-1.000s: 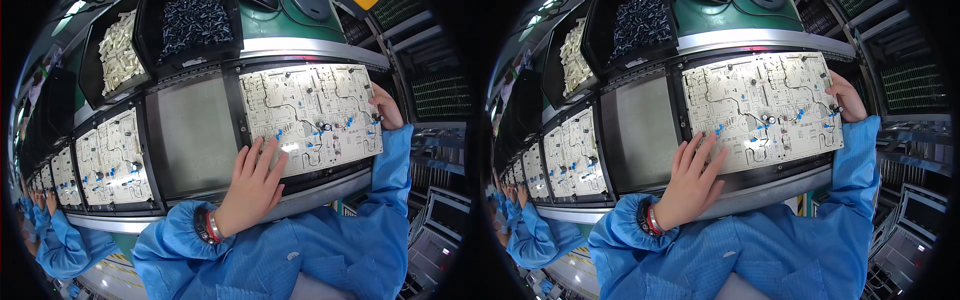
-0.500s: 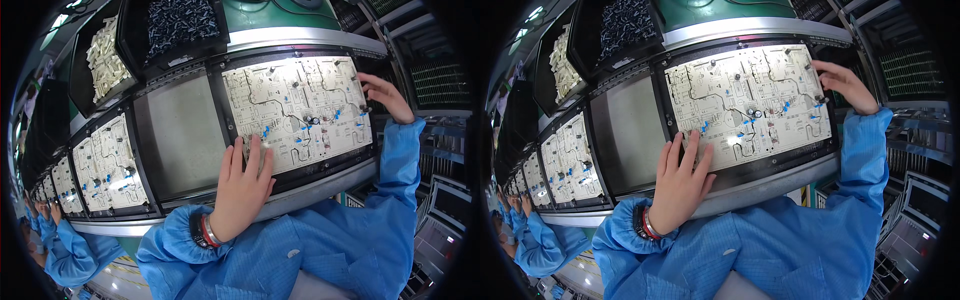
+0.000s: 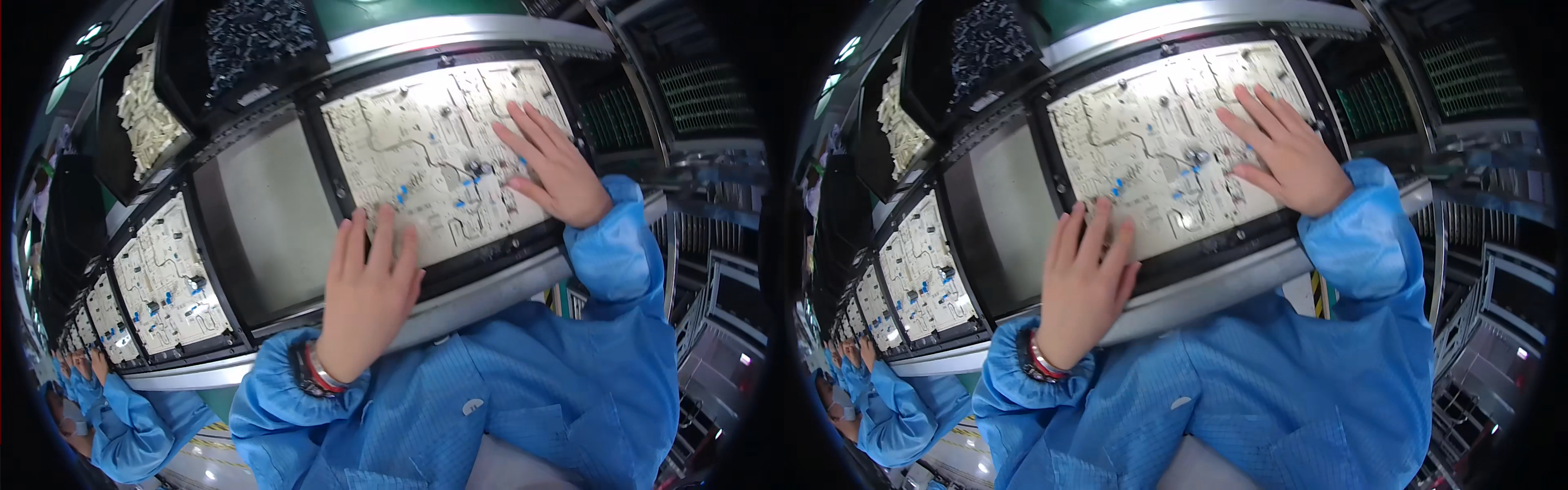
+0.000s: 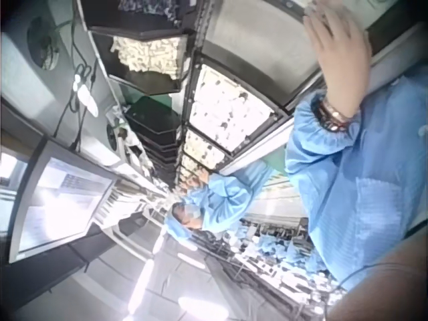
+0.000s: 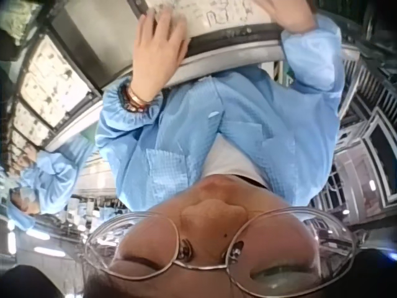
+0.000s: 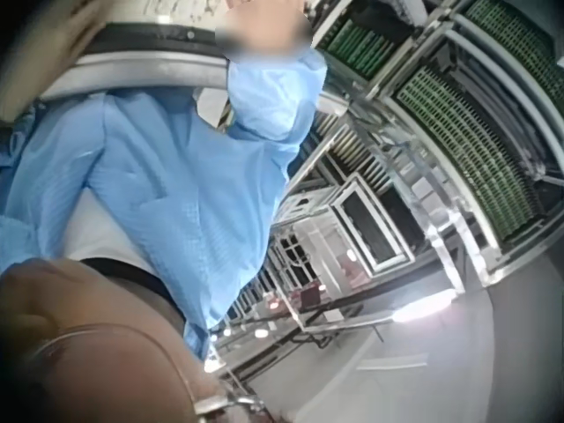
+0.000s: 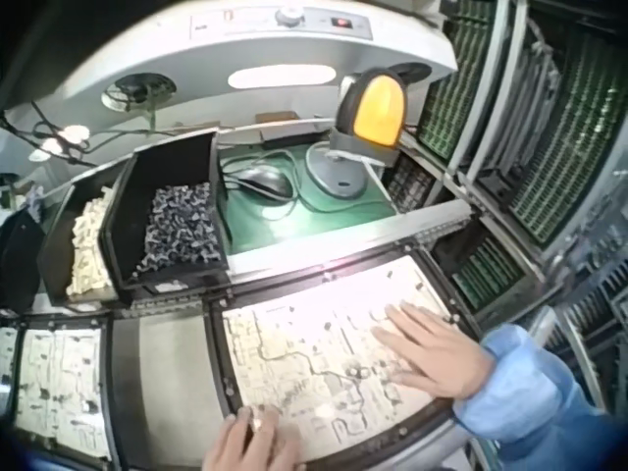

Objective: Manually inserting electronic components into a printed circuit board on an assembly line and scanning barcode labels.

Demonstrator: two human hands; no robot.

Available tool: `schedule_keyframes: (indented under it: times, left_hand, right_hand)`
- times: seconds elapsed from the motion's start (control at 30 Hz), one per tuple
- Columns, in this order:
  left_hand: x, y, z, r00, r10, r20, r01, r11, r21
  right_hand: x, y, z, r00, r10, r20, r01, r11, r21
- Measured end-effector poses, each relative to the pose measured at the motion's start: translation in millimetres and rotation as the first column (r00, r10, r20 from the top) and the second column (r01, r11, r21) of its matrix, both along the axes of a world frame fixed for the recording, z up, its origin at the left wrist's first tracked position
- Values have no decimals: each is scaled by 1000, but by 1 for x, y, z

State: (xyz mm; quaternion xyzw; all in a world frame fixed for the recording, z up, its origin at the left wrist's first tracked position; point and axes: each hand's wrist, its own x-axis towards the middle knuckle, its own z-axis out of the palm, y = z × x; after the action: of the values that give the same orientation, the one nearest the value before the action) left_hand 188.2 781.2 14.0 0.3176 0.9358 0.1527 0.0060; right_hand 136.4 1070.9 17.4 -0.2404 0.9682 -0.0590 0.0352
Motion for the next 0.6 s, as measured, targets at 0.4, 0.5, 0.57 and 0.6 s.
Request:
schedule_keyframes:
  times: [0.4, 0.5, 0.57, 0.6]
  left_hand:
    - [-3, -13, 4, 999, -37, -10, 36, 991, -126]
    - [-4, -15, 11, 999, -30, 28, 34, 991, -130]
    - [-2, -20, 17, 990, -144, 3, 143, 984, -110]
    - [1, -23, 17, 990, -141, 8, 141, 983, -118]
  right_hand:
    - [28, -11, 23, 930, 333, 154, -256, 890, -377]
    - [31, -16, 8, 941, 310, 138, -246, 904, -350]
    - [35, -14, 4, 945, 307, 116, -251, 902, -351]
    - [37, -13, 3, 948, 303, 98, -254, 904, -343]
